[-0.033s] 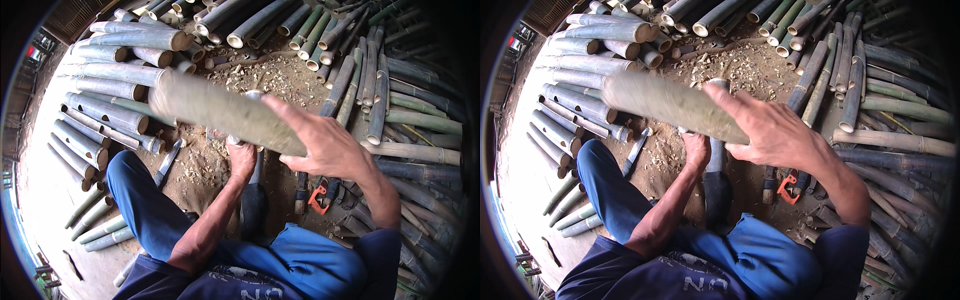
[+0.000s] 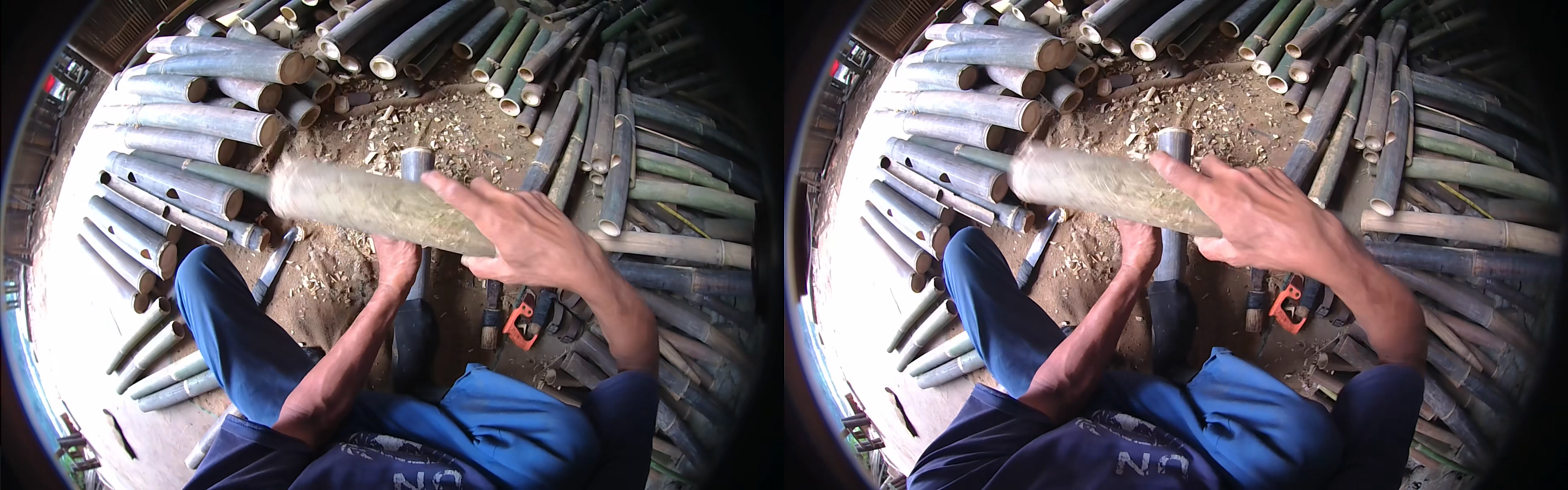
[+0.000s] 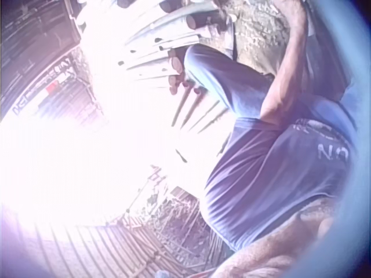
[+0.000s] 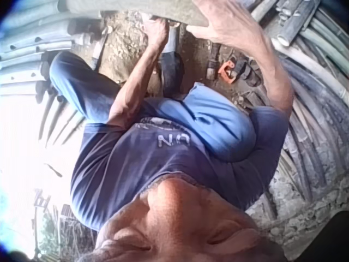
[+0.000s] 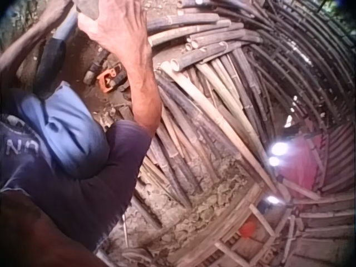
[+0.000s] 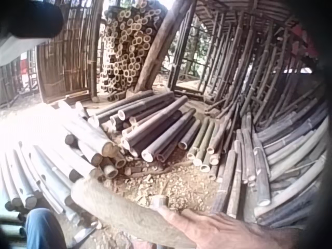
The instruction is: The person sits on the ground and uses a knife and a handheld scraping tool to smooth the inside and edges of a hole in a bamboo stalk, occasionally inserting another bamboo piece into the hole to check the fit.
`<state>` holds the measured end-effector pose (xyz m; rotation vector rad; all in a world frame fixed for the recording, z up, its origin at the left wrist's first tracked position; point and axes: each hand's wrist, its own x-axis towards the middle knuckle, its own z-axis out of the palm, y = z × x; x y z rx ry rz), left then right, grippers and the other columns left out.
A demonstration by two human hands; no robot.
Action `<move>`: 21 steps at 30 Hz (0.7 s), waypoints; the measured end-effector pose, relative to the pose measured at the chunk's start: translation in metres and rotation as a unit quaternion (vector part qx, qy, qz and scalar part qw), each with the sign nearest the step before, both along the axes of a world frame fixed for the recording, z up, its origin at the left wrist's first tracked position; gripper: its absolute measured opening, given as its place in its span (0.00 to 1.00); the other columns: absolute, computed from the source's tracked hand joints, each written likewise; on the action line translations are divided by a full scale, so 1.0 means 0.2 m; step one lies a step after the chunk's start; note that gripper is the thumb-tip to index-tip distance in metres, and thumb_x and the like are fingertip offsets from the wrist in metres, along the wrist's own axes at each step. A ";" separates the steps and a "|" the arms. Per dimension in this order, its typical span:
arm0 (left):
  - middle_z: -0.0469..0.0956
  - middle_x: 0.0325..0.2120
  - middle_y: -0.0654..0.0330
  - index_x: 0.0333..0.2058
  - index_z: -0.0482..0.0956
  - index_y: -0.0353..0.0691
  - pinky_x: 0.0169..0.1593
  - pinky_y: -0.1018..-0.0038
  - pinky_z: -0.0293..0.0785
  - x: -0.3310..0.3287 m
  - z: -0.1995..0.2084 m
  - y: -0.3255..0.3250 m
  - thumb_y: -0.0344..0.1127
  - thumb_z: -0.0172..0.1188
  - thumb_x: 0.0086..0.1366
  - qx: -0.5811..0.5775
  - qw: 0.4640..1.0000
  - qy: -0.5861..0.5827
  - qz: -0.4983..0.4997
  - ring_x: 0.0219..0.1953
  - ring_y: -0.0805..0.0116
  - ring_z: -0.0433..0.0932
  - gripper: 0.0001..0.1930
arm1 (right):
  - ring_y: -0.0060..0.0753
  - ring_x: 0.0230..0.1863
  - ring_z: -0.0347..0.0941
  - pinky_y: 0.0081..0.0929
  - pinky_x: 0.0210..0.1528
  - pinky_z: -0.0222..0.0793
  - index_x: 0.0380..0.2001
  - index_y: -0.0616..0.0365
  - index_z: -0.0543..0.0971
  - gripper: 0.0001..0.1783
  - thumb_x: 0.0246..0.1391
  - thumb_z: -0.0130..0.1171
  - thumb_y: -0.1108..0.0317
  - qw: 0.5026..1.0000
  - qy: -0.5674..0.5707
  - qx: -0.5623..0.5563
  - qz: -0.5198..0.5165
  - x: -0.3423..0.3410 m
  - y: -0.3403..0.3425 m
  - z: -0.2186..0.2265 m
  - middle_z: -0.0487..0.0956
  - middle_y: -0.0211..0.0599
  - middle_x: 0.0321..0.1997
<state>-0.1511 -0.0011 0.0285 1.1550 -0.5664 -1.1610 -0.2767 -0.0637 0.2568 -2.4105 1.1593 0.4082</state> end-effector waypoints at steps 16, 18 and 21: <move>0.83 0.45 0.55 0.50 0.80 0.32 0.53 0.65 0.76 0.06 0.06 -0.07 0.36 0.66 0.68 0.041 0.978 -0.026 -0.203 0.48 0.65 0.80 0.16 | 0.57 0.54 0.78 0.48 0.57 0.75 0.76 0.47 0.56 0.56 0.43 0.71 0.66 0.993 -0.119 -0.007 0.003 -0.13 -0.04 0.02 0.76 0.55 0.57; 0.82 0.47 0.54 0.52 0.79 0.33 0.54 0.64 0.76 0.07 0.05 -0.08 0.35 0.65 0.68 -0.005 0.974 -0.056 -0.221 0.49 0.63 0.79 0.17 | 0.59 0.62 0.75 0.44 0.67 0.72 0.77 0.43 0.54 0.59 0.42 0.72 0.69 0.984 -0.176 -0.005 -0.021 -0.12 0.00 0.10 0.72 0.57 0.68; 0.80 0.51 0.53 0.56 0.76 0.35 0.55 0.63 0.76 0.02 -0.04 -0.08 0.34 0.65 0.67 -0.068 0.950 -0.153 -0.265 0.52 0.60 0.79 0.20 | 0.58 0.51 0.79 0.48 0.55 0.76 0.77 0.46 0.53 0.58 0.44 0.72 0.66 0.981 -0.193 -0.022 -0.021 -0.16 0.05 -0.01 0.76 0.53 0.55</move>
